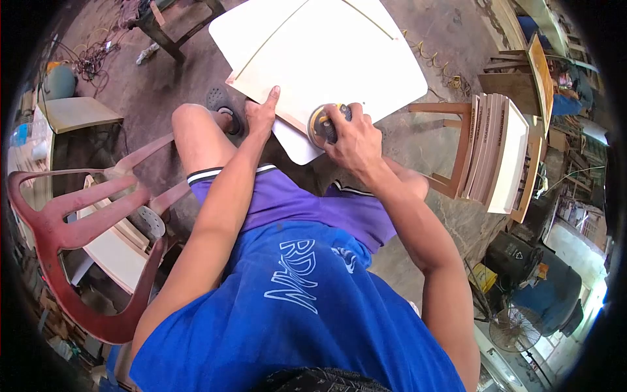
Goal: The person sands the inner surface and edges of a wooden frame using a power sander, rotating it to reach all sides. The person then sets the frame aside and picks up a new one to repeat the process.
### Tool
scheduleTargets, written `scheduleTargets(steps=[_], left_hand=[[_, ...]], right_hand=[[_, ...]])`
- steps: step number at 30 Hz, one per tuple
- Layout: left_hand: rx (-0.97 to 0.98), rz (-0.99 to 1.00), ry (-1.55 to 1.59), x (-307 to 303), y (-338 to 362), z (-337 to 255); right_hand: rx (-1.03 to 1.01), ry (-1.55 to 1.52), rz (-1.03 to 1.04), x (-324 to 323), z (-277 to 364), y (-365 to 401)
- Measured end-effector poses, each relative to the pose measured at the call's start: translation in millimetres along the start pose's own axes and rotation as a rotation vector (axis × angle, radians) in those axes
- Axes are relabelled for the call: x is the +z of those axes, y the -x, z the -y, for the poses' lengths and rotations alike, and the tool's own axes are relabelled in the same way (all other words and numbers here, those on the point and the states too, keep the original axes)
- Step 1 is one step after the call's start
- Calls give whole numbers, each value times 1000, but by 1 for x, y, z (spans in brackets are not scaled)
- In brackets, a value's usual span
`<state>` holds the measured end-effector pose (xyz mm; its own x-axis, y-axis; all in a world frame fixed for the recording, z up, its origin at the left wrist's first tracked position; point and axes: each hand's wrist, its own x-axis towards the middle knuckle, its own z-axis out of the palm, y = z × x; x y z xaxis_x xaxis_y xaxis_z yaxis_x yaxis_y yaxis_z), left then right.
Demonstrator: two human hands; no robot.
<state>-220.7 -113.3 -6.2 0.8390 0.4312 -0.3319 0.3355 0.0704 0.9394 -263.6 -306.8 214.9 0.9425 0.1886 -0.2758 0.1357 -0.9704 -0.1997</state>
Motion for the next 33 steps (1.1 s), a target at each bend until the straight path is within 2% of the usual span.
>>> scheduleTargets(steps=[2,4,6,10,13,16,17,20,24,25,28,31,33], left_hand=[[-9,0,-34,0,-12,24],[-10,-3,-71,-1,-7,13],[-24,32,7,-2,2,-1],[7,-1,-33,-1,-10,20],[-5,41,3,0,-12,26],[19,45,45,0,-9,16],[17,20,30,1,-6,13],[-16,15,-13,1,-10,19],[-69,18,-91,-4,-5,12],[-12,53,-93,-7,-9,20],[-28,6,-73,0,-17,35],[-73,17,-150,-4,-18,32],[-108,41,-165,-5,-13,28]], right_hand=[[31,-10,-41,1,-9,-9],[58,-26,-88,2,-15,-11],[-11,-22,-118,3,-14,-9],[-6,7,22,3,-5,7],[61,-5,-95,1,-17,-1],[23,10,-96,5,-16,6],[11,42,-29,7,-13,12],[-18,63,2,6,-9,18],[9,65,-58,0,-16,-2],[-14,61,-46,7,-15,1],[-58,107,58,8,1,12],[-57,70,34,6,-7,10],[24,45,-40,5,-11,-3]])
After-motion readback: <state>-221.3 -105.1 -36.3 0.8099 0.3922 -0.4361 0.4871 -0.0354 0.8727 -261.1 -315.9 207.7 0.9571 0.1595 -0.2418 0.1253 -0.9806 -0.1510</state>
